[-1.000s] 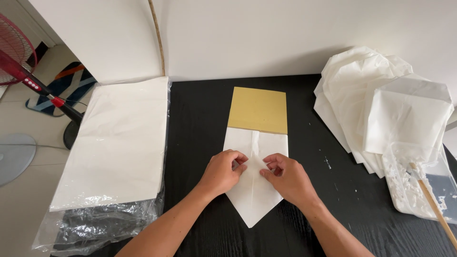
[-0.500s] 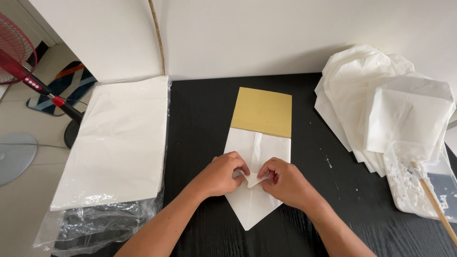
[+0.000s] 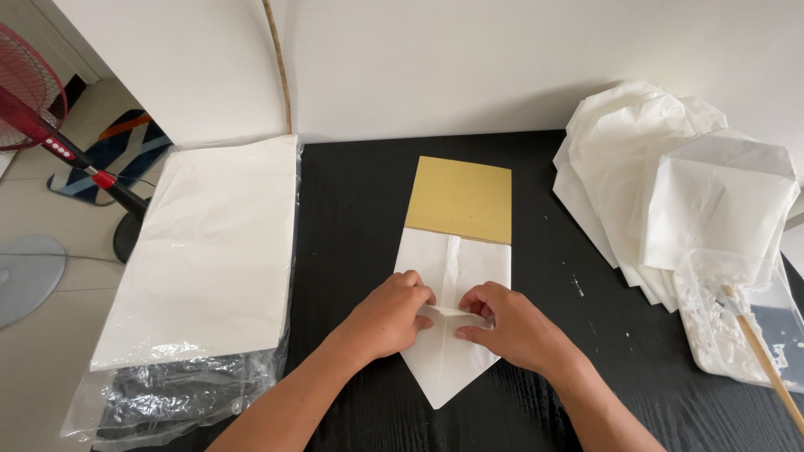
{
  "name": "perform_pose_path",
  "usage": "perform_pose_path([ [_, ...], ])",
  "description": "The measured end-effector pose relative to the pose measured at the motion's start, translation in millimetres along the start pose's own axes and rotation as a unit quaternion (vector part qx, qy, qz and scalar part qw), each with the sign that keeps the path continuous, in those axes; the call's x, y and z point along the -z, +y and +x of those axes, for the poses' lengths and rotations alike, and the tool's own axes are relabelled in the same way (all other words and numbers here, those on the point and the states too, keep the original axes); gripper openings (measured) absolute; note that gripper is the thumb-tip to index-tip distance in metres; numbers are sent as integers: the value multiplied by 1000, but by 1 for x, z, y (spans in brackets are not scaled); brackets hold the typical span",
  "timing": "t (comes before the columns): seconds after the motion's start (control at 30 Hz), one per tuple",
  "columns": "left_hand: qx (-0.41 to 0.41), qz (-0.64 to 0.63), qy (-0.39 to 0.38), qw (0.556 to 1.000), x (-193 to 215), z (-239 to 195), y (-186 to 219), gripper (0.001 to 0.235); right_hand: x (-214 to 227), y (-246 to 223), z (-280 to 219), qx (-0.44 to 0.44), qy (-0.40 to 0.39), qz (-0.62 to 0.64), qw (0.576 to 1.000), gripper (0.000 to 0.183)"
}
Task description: The person folds a white sheet of paper on a black table, then uses a brush to apply white adhesive to the folded edges and presses them to seal. The process is repeated to form a small paper packet.
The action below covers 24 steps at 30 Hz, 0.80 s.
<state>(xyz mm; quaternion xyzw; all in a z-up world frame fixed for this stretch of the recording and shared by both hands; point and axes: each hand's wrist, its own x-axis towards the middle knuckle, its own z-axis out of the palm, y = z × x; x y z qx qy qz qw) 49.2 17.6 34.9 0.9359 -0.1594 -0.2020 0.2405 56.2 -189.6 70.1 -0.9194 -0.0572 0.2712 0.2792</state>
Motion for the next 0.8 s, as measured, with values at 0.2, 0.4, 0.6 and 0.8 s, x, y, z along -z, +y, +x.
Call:
perform_pose_path([
  [0.2, -15, -30, 36, 999, -7, 3, -6, 14, -1, 2, 1, 21, 5, 11, 1000, 20],
  [0.4, -147, 207, 117, 960, -33, 7, -14, 16, -9, 17, 10, 85, 13, 16, 996, 8],
  [0.6, -153, 264, 118, 945, -42, 0, -9, 26, -13, 27, 17, 101, 0, 23, 995, 8],
  [0.8, -86, 326, 94, 937, -89, -13, -5, 66, -6, 12, 2, 92, -14, 2, 996, 12],
])
